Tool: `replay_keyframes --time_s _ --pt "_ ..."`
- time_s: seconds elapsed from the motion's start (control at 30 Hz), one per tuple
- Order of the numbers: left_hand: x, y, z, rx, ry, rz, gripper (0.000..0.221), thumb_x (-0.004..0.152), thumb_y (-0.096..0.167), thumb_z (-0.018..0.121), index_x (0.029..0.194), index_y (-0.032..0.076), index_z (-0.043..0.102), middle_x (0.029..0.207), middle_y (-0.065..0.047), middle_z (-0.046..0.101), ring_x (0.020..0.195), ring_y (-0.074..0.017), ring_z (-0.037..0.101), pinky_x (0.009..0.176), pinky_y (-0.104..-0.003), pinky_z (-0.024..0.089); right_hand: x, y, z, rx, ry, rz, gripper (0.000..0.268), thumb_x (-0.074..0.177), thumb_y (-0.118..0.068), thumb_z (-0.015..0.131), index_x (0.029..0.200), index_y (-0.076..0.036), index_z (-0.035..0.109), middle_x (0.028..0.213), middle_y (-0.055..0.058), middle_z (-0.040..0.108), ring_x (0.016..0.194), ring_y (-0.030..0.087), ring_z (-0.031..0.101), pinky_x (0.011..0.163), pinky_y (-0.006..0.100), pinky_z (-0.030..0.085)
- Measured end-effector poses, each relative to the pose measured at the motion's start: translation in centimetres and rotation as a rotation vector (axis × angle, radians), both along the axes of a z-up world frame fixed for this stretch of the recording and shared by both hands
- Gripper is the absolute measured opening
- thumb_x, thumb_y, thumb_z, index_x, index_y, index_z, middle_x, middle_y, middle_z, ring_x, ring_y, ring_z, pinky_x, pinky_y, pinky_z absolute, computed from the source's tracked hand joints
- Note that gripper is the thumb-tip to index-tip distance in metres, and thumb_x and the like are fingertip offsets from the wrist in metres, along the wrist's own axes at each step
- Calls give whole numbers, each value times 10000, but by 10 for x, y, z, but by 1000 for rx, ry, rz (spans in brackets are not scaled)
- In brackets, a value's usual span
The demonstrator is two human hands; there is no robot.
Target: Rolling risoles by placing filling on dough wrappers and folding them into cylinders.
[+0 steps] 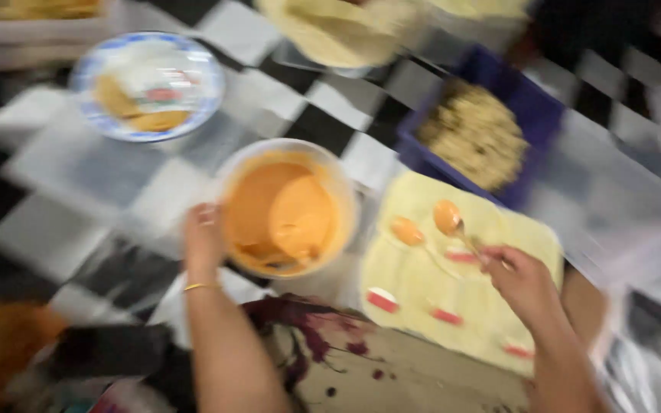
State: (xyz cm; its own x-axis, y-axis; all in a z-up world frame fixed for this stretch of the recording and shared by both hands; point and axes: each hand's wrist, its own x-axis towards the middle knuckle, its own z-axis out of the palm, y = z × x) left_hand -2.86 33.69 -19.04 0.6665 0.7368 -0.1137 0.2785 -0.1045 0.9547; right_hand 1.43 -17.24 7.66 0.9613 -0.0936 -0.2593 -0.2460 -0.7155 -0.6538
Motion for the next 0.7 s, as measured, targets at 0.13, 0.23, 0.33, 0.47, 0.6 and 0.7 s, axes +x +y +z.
replay_keyframes --time_s 0.13,0.23,0.33,0.47,0.6,0.7 --pt "-12 -15 70 169 161 -65 451 1085 363 609 1250 -56 625 1097 -248 691 937 -360 666 812 -451 531 -17 -41 0 -164 -97 -41 253 956 -203 666 1156 -87 768 893 29 782 772 135 714 612 268 484" --pt "-17 -26 102 172 130 -85 536 1113 393 591 1275 -117 604 1143 -292 667 981 -375 648 842 -443 513 -26 -43 4 -220 -191 -66 243 921 -153 683 1144 -99 762 899 29 789 736 147 703 676 283 551" --pt "-20 -33 119 92 171 -63 500 1142 372 586 1306 -100 569 1157 -259 656 987 -317 632 823 -405 511 -37 -47 -2 -257 -253 4 232 911 -165 680 1121 -103 757 894 41 786 655 171 655 621 299 529" --pt "-19 -32 117 83 152 -70 465 1153 342 580 1279 -105 560 1166 -260 649 998 -310 626 838 -396 506 -41 -74 -18 -654 -341 110 186 934 -204 660 1083 -132 744 1085 -18 765 698 251 698 652 377 558" --pt "-18 -40 142 92 214 -53 491 1139 320 568 1356 -118 530 1238 -303 617 1063 -367 638 873 -431 521 -29 -105 -21 -333 -436 -77 212 964 -76 673 1146 -8 757 890 67 760 646 157 600 634 287 501" --pt "-13 -25 99 90 165 -20 521 1114 369 614 1355 -84 526 1206 -259 616 955 -307 633 780 -411 531 -23 -53 19 34 -358 -129 195 974 -35 671 1141 53 720 860 71 682 696 102 568 630 213 467"
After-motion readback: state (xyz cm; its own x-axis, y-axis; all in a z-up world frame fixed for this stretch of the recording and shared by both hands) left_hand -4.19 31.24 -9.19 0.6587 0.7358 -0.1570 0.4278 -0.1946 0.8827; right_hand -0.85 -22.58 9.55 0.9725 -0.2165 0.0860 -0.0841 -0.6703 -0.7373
